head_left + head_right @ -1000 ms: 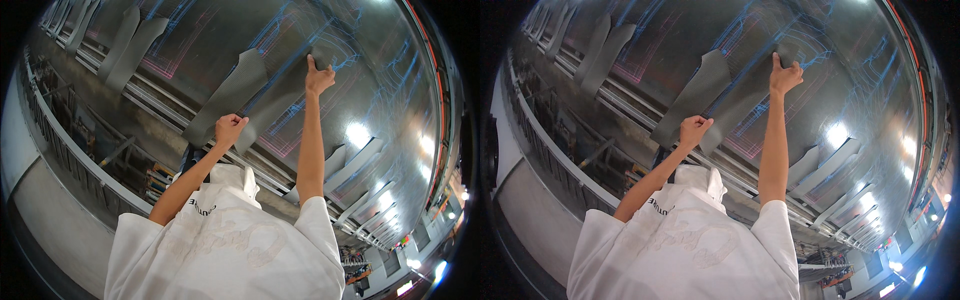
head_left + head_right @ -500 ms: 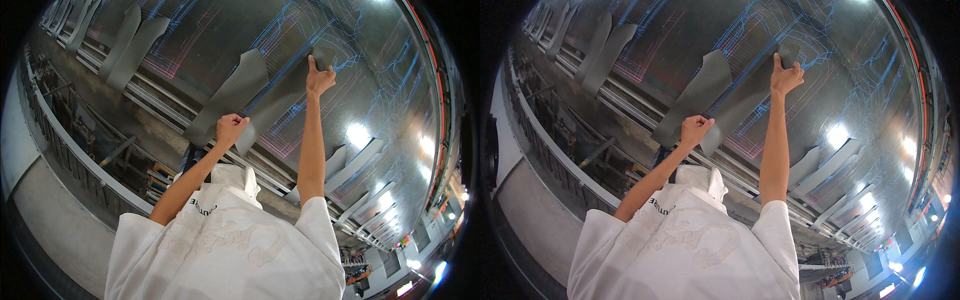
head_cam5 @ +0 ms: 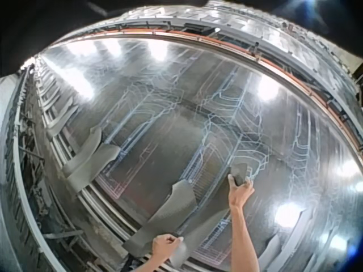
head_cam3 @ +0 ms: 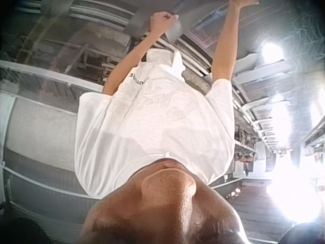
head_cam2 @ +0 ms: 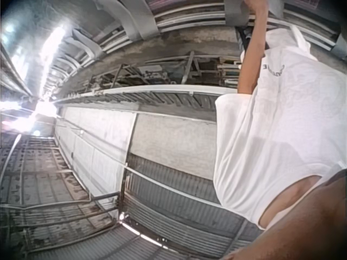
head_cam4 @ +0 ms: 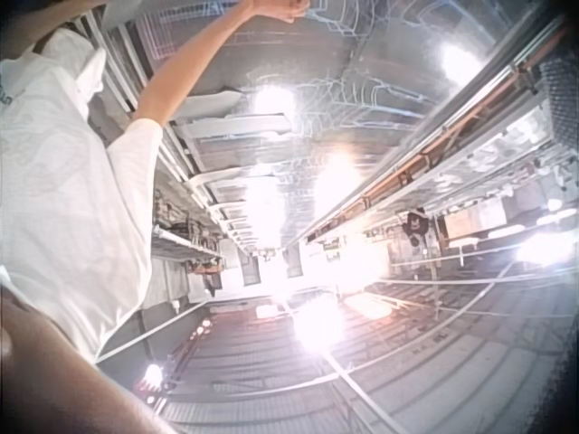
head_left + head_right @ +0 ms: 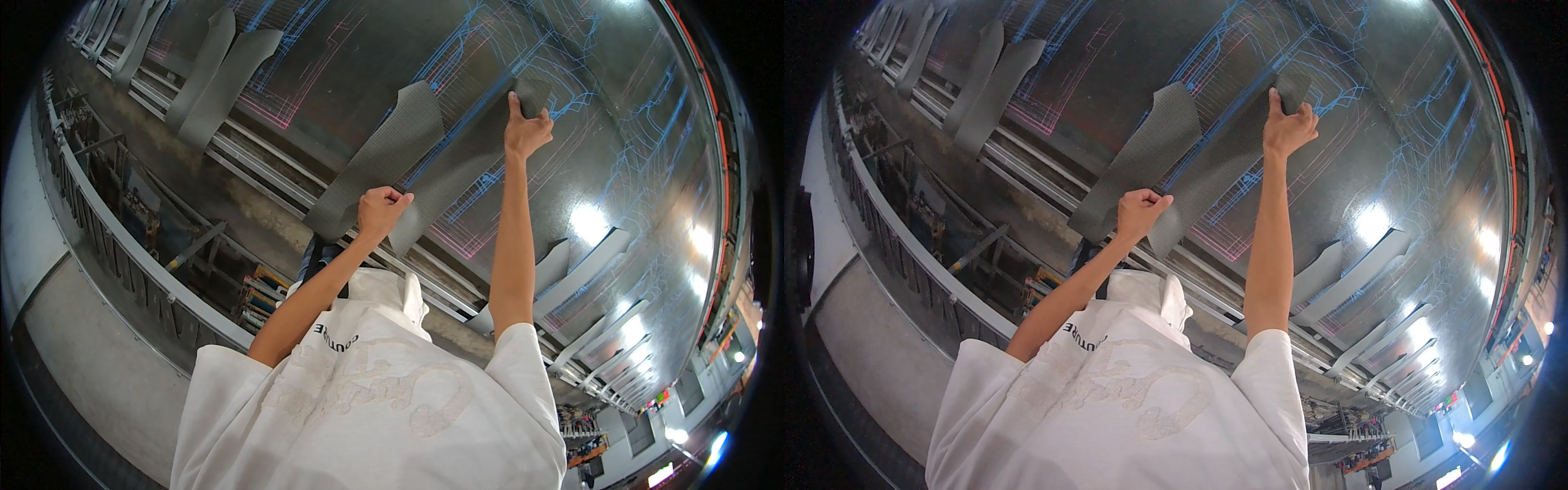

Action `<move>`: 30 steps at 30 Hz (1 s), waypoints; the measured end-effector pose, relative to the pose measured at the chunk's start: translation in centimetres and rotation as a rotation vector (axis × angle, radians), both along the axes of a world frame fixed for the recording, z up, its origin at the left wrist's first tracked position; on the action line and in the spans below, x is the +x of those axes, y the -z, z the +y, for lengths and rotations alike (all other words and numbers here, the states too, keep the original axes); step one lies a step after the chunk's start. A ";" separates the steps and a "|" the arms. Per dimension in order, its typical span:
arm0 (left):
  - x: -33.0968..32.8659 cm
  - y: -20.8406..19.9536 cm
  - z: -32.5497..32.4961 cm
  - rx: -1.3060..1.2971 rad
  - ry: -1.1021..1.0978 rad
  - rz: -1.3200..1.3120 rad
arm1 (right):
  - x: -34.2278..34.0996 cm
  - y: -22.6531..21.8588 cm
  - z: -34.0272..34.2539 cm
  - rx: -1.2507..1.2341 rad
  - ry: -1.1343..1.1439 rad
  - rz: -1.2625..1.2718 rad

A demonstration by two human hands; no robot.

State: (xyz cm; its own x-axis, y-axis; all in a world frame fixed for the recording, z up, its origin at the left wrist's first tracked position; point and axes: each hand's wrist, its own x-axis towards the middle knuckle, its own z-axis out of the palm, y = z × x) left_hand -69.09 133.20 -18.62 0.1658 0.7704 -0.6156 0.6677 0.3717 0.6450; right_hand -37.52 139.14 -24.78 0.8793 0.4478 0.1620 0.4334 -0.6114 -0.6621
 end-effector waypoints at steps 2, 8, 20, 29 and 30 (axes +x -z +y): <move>0.0 0.2 0.0 -0.004 -0.001 0.004 | 0.0 0.1 0.0 0.005 0.005 -0.016; 0.1 -0.1 0.1 -0.024 0.003 0.021 | -0.4 -0.1 0.2 -0.028 -0.009 -0.105; 0.5 -0.7 0.0 0.079 0.079 0.154 | -5.7 -3.1 -2.0 -0.177 -0.520 -0.379; 0.6 -2.2 0.1 0.243 0.215 0.268 | 1.1 -1.9 -0.1 -0.310 -0.521 -0.310; 0.8 -2.5 0.1 0.268 0.242 0.277 | 1.8 -1.9 0.0 -0.314 -0.498 -0.321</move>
State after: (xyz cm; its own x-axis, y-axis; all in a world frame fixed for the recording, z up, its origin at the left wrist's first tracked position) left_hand -68.33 133.28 -16.07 0.2172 0.8681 -0.4464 0.8760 0.0284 0.4815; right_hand -35.74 139.13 -22.86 0.4855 0.8562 0.1765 0.8593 -0.4301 -0.2769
